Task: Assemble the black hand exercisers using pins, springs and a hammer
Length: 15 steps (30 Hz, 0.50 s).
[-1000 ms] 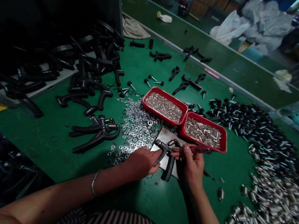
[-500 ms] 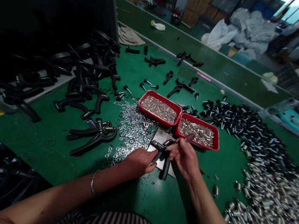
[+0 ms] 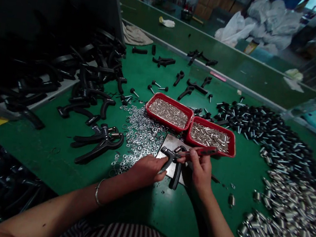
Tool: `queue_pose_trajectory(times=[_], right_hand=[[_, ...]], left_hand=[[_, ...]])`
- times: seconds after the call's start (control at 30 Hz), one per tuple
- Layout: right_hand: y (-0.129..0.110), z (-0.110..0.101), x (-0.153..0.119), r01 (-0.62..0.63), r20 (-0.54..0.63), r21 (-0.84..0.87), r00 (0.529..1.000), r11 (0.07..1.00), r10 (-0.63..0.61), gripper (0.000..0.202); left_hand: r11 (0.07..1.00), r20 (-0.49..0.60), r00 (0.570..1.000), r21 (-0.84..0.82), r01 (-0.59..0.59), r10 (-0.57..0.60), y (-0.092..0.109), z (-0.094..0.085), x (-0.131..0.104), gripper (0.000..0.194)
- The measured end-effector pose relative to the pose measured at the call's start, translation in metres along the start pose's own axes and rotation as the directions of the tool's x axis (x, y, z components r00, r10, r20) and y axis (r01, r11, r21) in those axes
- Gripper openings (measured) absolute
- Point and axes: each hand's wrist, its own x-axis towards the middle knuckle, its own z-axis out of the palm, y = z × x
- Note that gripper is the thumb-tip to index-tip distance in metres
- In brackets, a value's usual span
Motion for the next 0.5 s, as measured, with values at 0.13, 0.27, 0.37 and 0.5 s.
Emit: queue_pose_trajectory(times=[0.13, 0.27, 0.37, 0.5], right_hand=[[0.0003, -0.0008, 0.0003, 0.023, 0.006, -0.124, 1.0, 0.992, -0.022, 0.02], [-0.0009, -0.001, 0.0014, 0.031, 0.02, -0.174, 0.999, 0.984, -0.028, 0.02], [-0.0017, -0.0016, 0.0009, 0.036, 0.033, -0.197, 0.999, 0.98, -0.031, 0.019], [-0.0045, -0.0004, -0.0023, 0.068, 0.05, -0.337, 0.997, 0.939, -0.054, 0.019]], left_hand=[[1.0, -0.004, 1.0, 0.0, 0.001, -0.001, -0.0006, 0.0022, -0.0005, 0.035], [1.0, -0.007, 1.0, -0.003, 0.012, -0.012, -0.001, 0.004, -0.0006, 0.034], [1.0, 0.002, 1.0, -0.009, 0.016, -0.016, -0.0007, 0.0036, -0.0002, 0.035], [1.0, 0.009, 1.0, -0.03, 0.01, -0.009, -0.0006, 0.0028, 0.0006, 0.037]])
